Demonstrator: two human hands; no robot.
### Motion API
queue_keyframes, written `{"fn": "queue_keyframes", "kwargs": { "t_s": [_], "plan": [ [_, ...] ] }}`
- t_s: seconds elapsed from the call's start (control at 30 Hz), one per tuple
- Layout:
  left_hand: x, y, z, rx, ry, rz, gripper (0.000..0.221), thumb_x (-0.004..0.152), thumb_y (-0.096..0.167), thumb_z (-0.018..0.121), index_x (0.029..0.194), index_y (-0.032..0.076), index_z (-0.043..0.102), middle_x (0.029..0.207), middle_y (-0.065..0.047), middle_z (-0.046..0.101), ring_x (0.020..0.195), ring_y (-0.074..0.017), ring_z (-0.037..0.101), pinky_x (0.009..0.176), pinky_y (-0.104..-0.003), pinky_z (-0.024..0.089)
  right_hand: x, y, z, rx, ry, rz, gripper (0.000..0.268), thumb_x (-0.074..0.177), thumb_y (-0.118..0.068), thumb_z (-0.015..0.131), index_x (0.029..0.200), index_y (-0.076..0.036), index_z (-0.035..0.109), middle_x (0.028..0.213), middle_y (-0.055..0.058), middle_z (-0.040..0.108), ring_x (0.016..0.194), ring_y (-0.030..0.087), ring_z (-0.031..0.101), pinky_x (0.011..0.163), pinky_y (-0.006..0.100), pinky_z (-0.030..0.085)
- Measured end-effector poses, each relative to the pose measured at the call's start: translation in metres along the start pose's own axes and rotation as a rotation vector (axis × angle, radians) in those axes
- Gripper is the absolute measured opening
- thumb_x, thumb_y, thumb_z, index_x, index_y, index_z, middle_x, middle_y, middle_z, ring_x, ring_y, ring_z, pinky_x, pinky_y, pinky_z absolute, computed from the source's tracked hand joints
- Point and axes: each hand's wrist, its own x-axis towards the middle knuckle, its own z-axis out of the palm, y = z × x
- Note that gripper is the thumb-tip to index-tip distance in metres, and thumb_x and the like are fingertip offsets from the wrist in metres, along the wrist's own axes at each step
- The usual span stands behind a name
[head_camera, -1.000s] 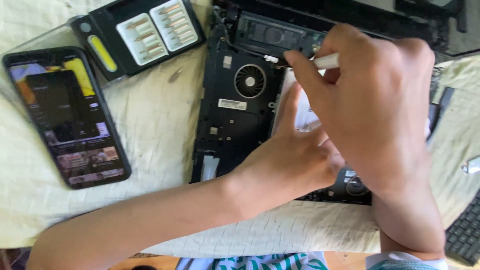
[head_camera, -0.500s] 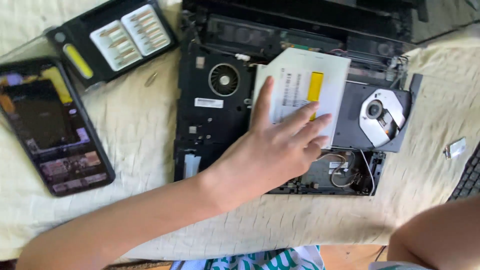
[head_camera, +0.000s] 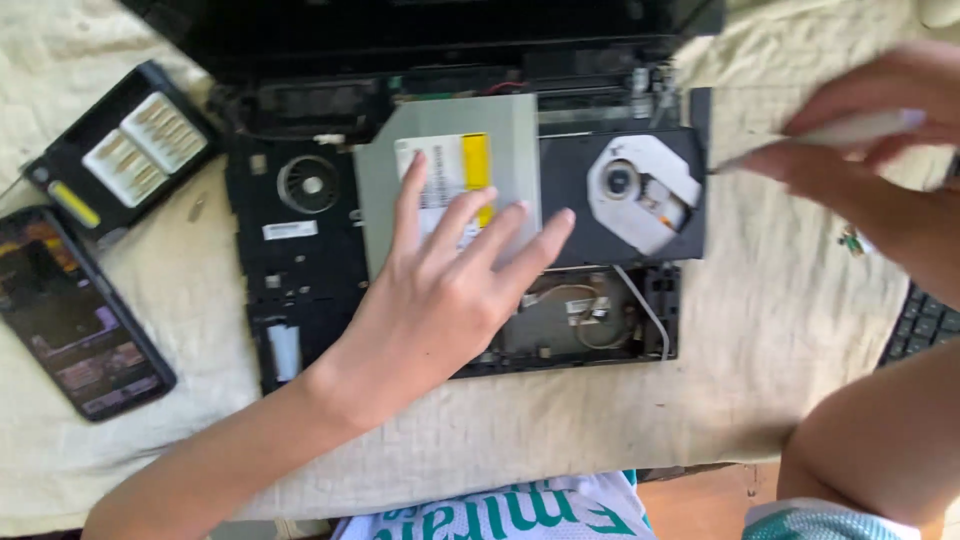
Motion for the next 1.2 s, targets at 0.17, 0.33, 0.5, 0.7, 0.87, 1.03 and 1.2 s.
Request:
{"fn": "queue_keyframes", "kwargs": {
  "t_s": [0.17,0.33,0.5,0.7,0.87,1.03,1.2],
  "plan": [
    [0.026,0.029,0.019,0.152,0.013,-0.206,0.042,0.097,0.026,0.078,0.134,0.012,0.066,0.127,-0.018,0.066,0.117,-0.0344,0.064,0.111,-0.062,0.043,-0.002,-0.090,-0.003,-0.253,0.109,-0.639,0.010,0.108,-0.009,0.084,0.100,-0.005,0.079,0.091,0.005,0.078,0.067,0.017,0.070,0.066,0.032,0.055],
    [0.044,0.040,0.040,0.152,0.003,-0.241,0.056,0.106,0.039,0.067,0.146,0.005,0.052,0.150,-0.019,0.054,0.136,-0.0368,0.055,0.115,-0.055,0.045,0.020,-0.085,0.005,-0.319,0.016,-0.689,0.007,0.104,-0.006,0.074,0.100,-0.001,0.071,0.083,0.008,0.072,0.063,0.024,0.067,0.061,0.039,0.052],
    [0.045,0.045,0.058,0.057,0.019,-0.301,0.075,0.107,0.050,0.062,0.152,-0.004,0.040,0.156,-0.023,0.051,0.147,-0.0366,0.051,0.123,-0.057,0.038,0.030,-0.085,0.006,-0.278,-0.060,-0.637,0.005,0.101,-0.002,0.069,0.099,-0.001,0.065,0.082,0.010,0.071,0.061,0.028,0.065,0.057,0.042,0.049],
    [0.047,0.042,0.056,0.097,0.030,-0.276,0.058,0.106,0.046,0.065,0.144,0.002,0.056,0.152,-0.022,0.052,0.143,-0.0353,0.051,0.118,-0.056,0.043,0.038,-0.078,0.004,-0.201,-0.080,-0.669,0.004,0.102,-0.004,0.070,0.101,-0.001,0.069,0.078,0.007,0.073,0.059,0.023,0.069,0.059,0.038,0.052],
    [0.046,0.041,0.056,0.107,0.030,-0.271,0.057,0.106,0.045,0.066,0.145,0.003,0.059,0.152,-0.020,0.053,0.142,-0.0338,0.054,0.117,-0.054,0.045,0.040,-0.074,0.007,-0.186,-0.098,-0.622,0.006,0.100,-0.007,0.072,0.104,-0.003,0.070,0.080,0.007,0.077,0.077,0.021,0.078,0.059,0.034,0.058],
    [0.045,0.040,0.056,0.112,0.017,-0.270,0.058,0.107,0.046,0.065,0.146,0.004,0.059,0.154,-0.021,0.051,0.143,-0.0339,0.052,0.118,-0.055,0.043,0.042,-0.072,0.008,-0.184,-0.103,-0.608,0.008,0.102,-0.011,0.072,0.104,-0.004,0.070,0.078,0.006,0.076,0.074,0.021,0.076,0.060,0.034,0.057],
    [0.044,0.041,0.057,0.132,-0.001,-0.262,0.059,0.108,0.048,0.063,0.147,0.005,0.058,0.155,-0.020,0.049,0.145,-0.0329,0.050,0.119,-0.054,0.043,0.042,-0.069,0.008,-0.181,-0.095,-0.615,0.008,0.102,-0.010,0.072,0.106,-0.004,0.069,0.082,0.004,0.076,0.076,0.021,0.077,0.060,0.033,0.057]
  ]
}}
